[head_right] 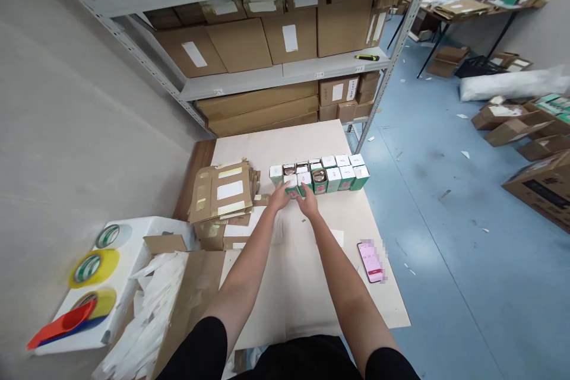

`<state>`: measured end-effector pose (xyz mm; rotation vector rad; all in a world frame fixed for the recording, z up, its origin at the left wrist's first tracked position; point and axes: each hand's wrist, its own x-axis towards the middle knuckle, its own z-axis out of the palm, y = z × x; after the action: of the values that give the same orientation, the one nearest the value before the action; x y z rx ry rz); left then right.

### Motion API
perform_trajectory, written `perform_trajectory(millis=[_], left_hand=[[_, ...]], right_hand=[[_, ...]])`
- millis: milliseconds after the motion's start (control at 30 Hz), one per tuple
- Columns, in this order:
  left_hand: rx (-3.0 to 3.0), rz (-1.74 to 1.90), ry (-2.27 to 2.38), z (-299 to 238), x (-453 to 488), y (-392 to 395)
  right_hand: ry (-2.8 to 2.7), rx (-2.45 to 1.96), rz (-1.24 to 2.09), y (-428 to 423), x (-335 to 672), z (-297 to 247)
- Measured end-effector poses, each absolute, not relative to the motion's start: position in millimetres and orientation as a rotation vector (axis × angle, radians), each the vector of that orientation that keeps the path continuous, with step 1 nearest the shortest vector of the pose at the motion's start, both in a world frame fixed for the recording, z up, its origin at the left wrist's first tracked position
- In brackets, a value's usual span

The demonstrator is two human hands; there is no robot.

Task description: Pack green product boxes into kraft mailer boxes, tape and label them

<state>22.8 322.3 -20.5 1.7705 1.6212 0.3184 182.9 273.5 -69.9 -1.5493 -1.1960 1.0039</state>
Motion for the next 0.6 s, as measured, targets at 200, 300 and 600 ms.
perform_trajectory(millis=[200, 300, 600], left_hand=[[1.680, 0.234, 1.650, -45, 12, 332], [1.683, 0.367, 1.674, -55, -6, 326], [1.533, 0.539, 1.572, -62, -13, 301]], right_hand=[[-1.212, -1.559, 1.091, 284, 180, -84], [-1.232, -1.525, 1.126, 294, 165, -94], [-1.184, -1.414, 1.206, 307, 123, -122]])
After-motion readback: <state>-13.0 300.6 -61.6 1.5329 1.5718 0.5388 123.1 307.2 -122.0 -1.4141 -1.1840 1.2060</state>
